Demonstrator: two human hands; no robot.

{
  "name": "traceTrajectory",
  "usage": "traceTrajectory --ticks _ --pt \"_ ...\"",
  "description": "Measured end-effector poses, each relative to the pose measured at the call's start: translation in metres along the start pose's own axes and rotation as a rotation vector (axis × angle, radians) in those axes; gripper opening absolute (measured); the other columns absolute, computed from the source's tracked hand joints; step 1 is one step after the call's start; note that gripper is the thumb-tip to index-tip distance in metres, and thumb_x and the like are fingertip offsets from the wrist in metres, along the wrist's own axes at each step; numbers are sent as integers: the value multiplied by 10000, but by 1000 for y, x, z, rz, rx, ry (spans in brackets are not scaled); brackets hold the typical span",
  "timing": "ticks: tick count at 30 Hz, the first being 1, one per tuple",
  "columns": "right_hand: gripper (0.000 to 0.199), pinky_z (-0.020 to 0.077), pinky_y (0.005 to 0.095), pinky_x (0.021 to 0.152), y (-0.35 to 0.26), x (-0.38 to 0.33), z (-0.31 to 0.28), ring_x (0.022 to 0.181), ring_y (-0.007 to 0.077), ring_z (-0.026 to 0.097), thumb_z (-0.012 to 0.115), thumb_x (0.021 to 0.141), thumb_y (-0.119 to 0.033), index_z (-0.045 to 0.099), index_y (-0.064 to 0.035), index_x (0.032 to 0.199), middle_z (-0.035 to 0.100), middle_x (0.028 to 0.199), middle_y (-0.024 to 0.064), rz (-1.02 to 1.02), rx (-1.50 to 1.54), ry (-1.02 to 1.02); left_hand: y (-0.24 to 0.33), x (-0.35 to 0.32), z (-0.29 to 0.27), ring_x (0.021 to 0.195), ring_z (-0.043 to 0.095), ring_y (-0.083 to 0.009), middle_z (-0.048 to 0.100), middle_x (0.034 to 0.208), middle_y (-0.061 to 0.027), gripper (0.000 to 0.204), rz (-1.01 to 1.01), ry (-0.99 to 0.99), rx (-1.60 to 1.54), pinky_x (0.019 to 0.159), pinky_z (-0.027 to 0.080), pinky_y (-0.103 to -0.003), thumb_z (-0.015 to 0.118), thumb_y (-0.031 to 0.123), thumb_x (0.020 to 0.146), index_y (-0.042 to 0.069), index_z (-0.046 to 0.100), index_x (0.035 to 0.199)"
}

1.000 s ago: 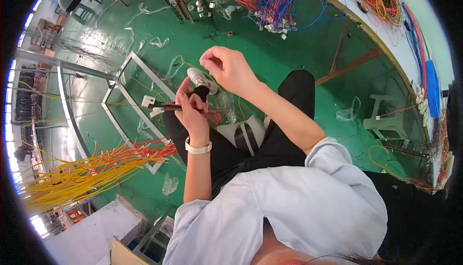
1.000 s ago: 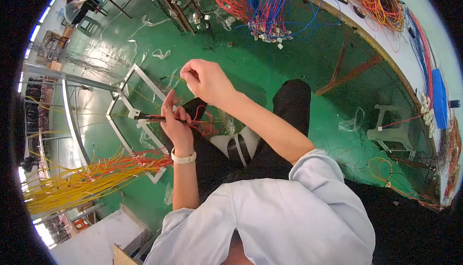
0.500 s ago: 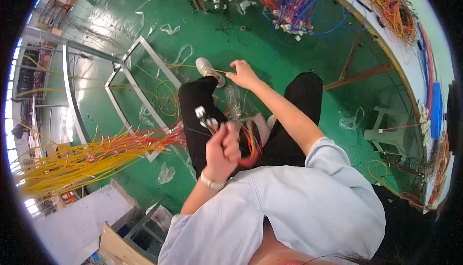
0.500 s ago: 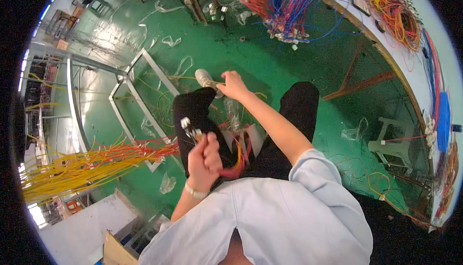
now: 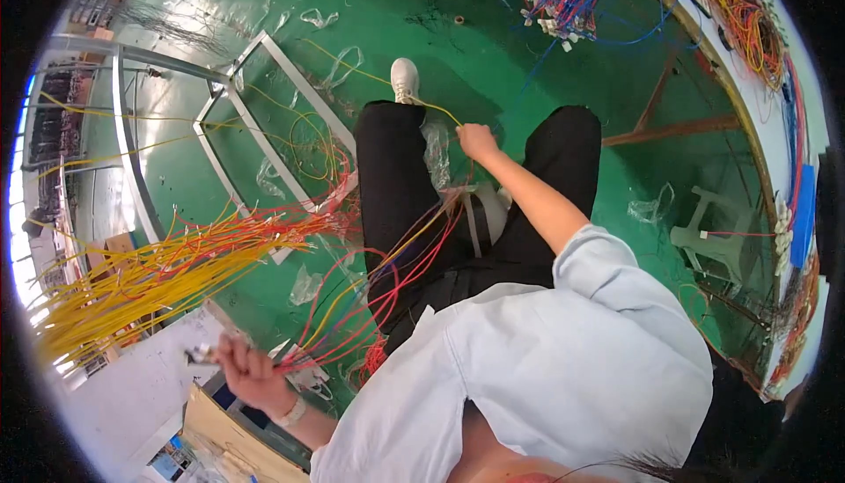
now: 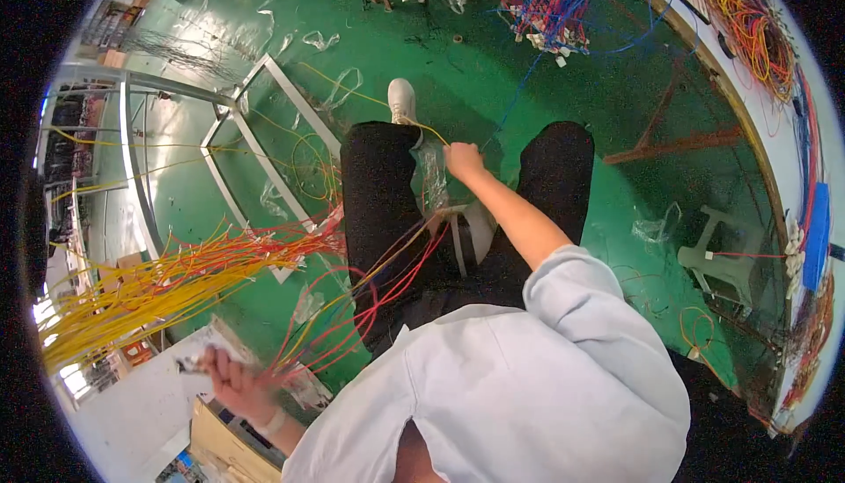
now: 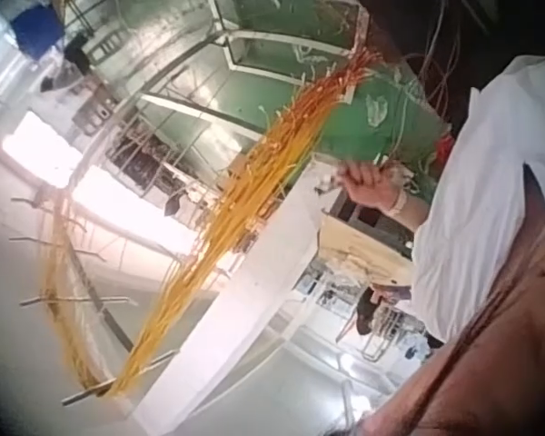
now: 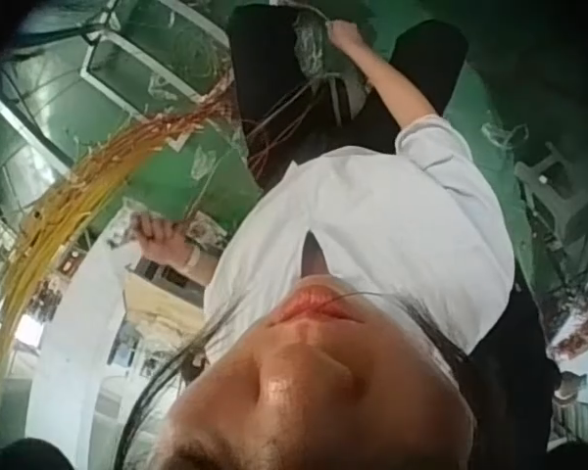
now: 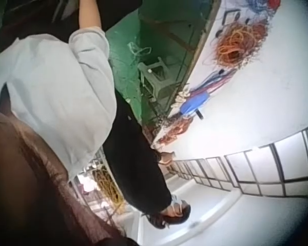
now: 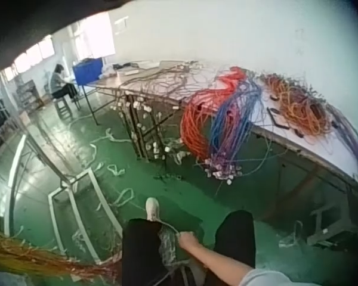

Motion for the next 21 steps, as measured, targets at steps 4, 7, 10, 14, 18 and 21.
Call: traceTrajectory --ticks 4,7,10,14,18,21 --pt "318 455 524 710 -59 -78 -100 768 383 604 458 935 -282 636 -53 806 624 711 147 -372 298 322 -123 55 -7 758 551 -128 523 1237 -130 465 -359 154 -20 543 466 -268 385 303 977 29 390 1353" --pt "311 424 425 581 -68 -169 -143 615 343 552 479 928 -267 605 -14 797 553 639 169 -634 612 28 -257 144 0 1244 442 -342 361 1425 -220 573 -689 -82 32 1008 390 -466 387 347 967 -8 305 1409" --pt "388 402 375 535 -31 -216 -153 532 236 481 492 942 -301 578 23 747 530 611 165 -604 674 -282 -312 202 6 1220 471 -375 474 1333 -229 558 -657 -149 -132 983 399 -491 363 366 974 -46 360 1349" --pt "501 359 402 492 71 -221 -151 474 264 479 483 941 -370 558 43 666 501 547 181 -16 482 217 -238 261 -2 594 456 -58 463 679 25 459 -229 -82 -521 493 363 -166 465 11 890 -73 348 1325" --pt "485 404 457 519 130 -226 -157 508 345 550 457 943 -347 582 27 661 513 552 191 363 81 427 -166 269 -10 453 289 -60 316 581 44 251 -61 8 -628 391 209 -213 351 128 968 -35 536 1013" --pt "354 463 443 811 89 -210 -170 919 353 581 646 816 -220 576 5 1079 612 992 198 207 -233 622 -185 240 -4 438 233 -58 286 568 54 242 41 114 106 381 191 -224 403 227 987 104 505 805"
Point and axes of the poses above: each hand's wrist, its own x-axis towards the middle knuckle, its own z-axis out of the palm, y = z × x, the point moved 2 cm from there along x, towards the middle knuckle
